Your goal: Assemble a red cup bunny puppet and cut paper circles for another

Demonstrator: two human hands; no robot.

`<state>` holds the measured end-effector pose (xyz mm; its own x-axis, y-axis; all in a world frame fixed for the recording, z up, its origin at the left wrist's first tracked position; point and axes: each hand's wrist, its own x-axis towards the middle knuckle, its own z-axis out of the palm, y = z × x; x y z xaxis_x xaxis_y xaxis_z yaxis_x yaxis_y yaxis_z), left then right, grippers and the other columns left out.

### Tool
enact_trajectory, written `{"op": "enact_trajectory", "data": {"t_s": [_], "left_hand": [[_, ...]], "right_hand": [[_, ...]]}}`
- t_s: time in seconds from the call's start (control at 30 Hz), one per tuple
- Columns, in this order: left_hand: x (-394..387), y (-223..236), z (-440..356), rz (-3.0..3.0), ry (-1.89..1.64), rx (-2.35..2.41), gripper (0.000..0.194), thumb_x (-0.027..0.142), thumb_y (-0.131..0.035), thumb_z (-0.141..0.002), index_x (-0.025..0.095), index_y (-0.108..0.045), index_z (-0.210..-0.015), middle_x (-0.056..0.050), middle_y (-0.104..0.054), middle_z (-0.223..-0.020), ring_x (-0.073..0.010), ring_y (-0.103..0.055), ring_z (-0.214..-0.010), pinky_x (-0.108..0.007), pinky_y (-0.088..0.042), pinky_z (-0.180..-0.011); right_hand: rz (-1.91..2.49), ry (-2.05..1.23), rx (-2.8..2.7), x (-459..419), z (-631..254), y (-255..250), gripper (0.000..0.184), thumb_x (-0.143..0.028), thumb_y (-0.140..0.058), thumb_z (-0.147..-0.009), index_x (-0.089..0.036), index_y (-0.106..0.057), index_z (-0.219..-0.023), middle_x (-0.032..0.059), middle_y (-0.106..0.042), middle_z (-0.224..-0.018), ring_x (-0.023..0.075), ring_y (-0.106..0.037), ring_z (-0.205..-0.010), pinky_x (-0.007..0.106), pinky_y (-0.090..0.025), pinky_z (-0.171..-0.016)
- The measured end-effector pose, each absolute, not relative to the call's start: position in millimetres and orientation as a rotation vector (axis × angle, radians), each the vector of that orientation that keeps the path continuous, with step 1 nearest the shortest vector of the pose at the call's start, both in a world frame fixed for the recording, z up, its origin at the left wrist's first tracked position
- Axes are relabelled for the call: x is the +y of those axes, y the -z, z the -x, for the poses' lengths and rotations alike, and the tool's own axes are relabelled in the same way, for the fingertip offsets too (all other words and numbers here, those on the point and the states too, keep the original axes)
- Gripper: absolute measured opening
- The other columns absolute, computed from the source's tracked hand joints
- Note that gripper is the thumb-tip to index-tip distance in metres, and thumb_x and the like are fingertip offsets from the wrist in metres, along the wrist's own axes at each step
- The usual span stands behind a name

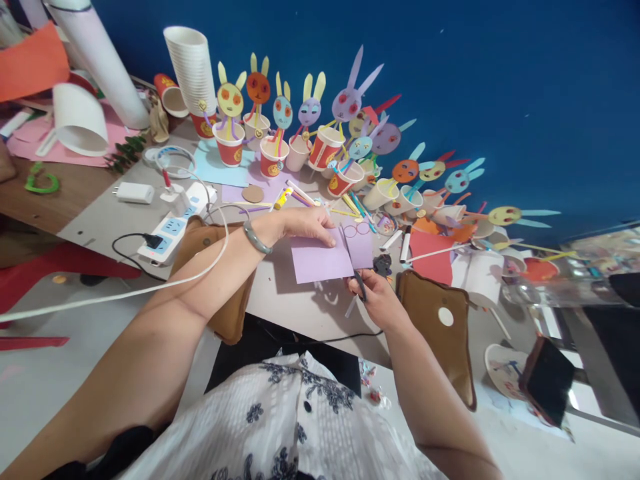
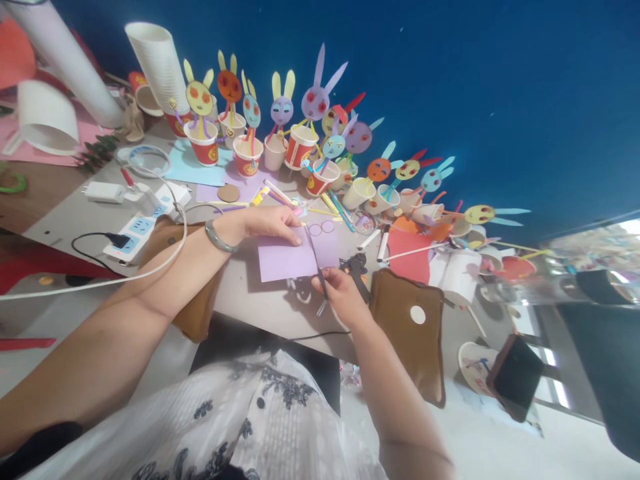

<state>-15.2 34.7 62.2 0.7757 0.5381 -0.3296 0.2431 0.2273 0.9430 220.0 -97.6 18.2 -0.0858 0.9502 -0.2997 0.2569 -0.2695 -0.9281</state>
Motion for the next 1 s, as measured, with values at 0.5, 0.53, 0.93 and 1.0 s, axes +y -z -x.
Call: {"op": "enact_trajectory", "data": {"t_s": [0.5,0.53,0.93,1.0], "left_hand": [[40.7,-53.4,6.4,-1.346,-0.431,0.764,0.030,0.038,-0.086,-0.073,0.016,-0.070,-0.085,0.005,-0.056,-0.066,-0.0058,-0.046,-0.054,-0.019,-0.029,-0.048],[40.0,-53.3,5.0,-1.325,-0.440,0.765,0.029,0.040,-0.084,-0.076,0.016,-0.069,-0.082,0.005,-0.056,-0.066,-0.0060,-0.045,-0.053,-0.019,-0.029,-0.049],[43.7,-32.5,-8.4,-1.280,-0.478,0.815,0.016,0.020,-0.072,-0.079,0.017,-0.061,-0.069,0.002,-0.059,-0.064,-0.0093,-0.052,-0.055,-0.023,-0.038,-0.052],[43.0,-33.4,-7.8,-1.270,-0.467,0.826,0.015,0.021,-0.073,-0.078,0.017,-0.061,-0.070,0.002,-0.060,-0.065,-0.0100,-0.053,-0.054,-0.023,-0.038,-0.051]], "right_hand": [[1.560,-1.423,-1.292,-97.3,-220.0,-11.3,0.061,-0.075,-0.087,-0.061,-0.023,-0.056,-0.070,-0.0036,-0.053,-0.063,0.0122,-0.040,-0.061,0.029,-0.035,-0.062],[1.567,-1.416,-1.306,-97.3,-220.0,-10.9,0.060,-0.074,-0.087,-0.062,-0.023,-0.057,-0.069,-0.0034,-0.054,-0.063,0.0124,-0.040,-0.061,0.030,-0.035,-0.063],[1.611,-1.432,-1.249,-95.5,-217.6,-3.0,0.057,-0.070,-0.087,-0.064,-0.022,-0.057,-0.067,-0.0039,-0.055,-0.062,0.0116,-0.042,-0.061,0.030,-0.034,-0.065],[1.615,-1.430,-1.240,-94.7,-216.7,-3.2,0.058,-0.070,-0.087,-0.064,-0.022,-0.057,-0.067,-0.0038,-0.055,-0.062,0.0117,-0.042,-0.061,0.030,-0.033,-0.065]]}}
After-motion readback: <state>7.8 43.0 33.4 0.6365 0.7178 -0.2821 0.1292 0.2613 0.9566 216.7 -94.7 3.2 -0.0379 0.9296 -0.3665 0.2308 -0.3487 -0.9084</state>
